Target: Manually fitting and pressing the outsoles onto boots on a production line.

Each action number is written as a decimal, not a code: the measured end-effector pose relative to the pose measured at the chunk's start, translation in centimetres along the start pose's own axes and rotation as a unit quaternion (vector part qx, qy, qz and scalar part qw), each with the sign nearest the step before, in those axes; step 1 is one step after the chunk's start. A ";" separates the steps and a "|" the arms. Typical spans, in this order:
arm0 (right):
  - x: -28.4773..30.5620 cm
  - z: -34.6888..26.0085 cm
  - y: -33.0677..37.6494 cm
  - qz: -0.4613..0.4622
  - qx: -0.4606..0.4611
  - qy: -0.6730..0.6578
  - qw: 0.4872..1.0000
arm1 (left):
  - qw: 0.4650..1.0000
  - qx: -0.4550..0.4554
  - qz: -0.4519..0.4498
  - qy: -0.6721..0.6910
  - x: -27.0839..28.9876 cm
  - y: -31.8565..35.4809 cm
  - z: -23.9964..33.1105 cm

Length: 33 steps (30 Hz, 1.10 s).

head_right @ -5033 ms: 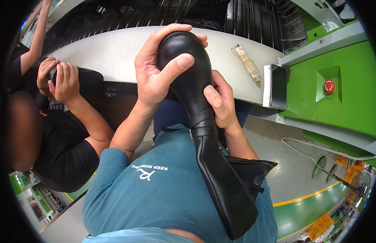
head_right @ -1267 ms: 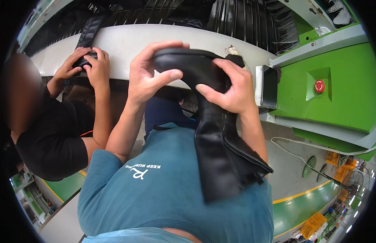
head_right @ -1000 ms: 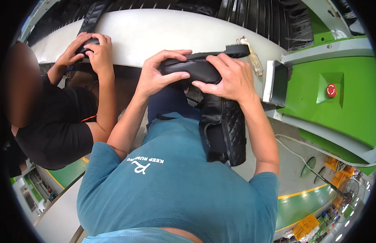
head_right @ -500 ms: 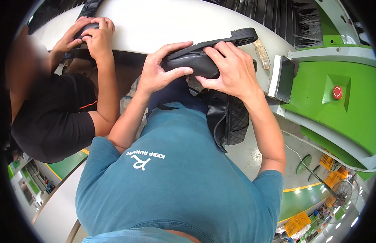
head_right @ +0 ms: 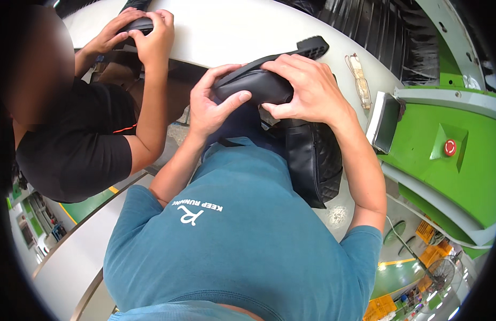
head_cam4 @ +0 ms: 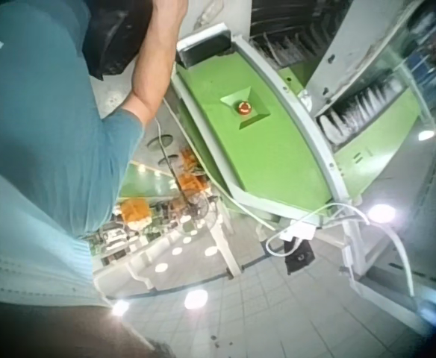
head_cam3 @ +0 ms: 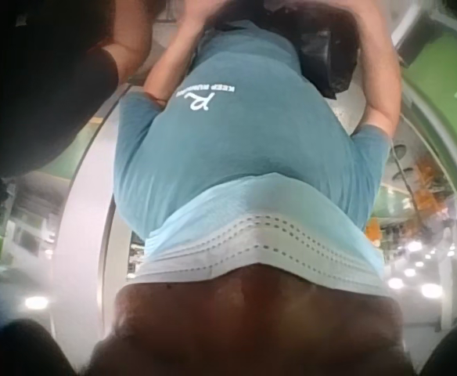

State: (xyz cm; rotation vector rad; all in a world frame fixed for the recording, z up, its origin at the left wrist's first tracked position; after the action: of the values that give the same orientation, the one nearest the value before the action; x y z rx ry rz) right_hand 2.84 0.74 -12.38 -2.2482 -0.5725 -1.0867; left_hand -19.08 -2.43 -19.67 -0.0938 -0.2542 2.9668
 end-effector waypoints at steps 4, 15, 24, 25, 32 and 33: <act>0.4 0.0 0.2 -0.009 0.008 0.012 1.000 | 0.999 -0.006 0.035 0.014 -0.6 0.4 -0.5; 3.1 -0.9 2.0 0.112 -0.132 -0.330 0.928 | 0.999 -0.009 0.025 0.033 -0.7 1.0 -0.3; 4.7 5.4 12.0 0.177 -0.348 -0.121 0.913 | 0.998 -0.001 0.054 0.040 -0.7 0.3 0.7; 4.2 6.0 14.1 0.141 -0.408 -0.165 0.887 | 0.997 0.003 0.062 0.046 -0.9 0.4 0.6; 0.9 1.7 20.0 0.102 -0.331 -0.546 0.763 | 0.991 0.001 0.107 0.080 -0.4 -0.5 0.2; 1.9 1.6 19.4 0.113 -0.311 -0.519 0.788 | 0.989 0.020 0.120 0.079 -0.1 -0.4 -0.1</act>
State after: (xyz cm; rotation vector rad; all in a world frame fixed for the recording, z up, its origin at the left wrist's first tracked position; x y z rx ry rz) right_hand 16.33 -12.38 -17.59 -3.3188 -0.3204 0.2767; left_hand -18.92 -2.07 -19.65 -0.3776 -0.1737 3.1770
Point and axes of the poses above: each hand's wrist, its own y-axis away from the middle knuckle, its own x-axis out of the back of the hand, z = x × y, the point moved 5 cm from there along -y, towards the middle knuckle
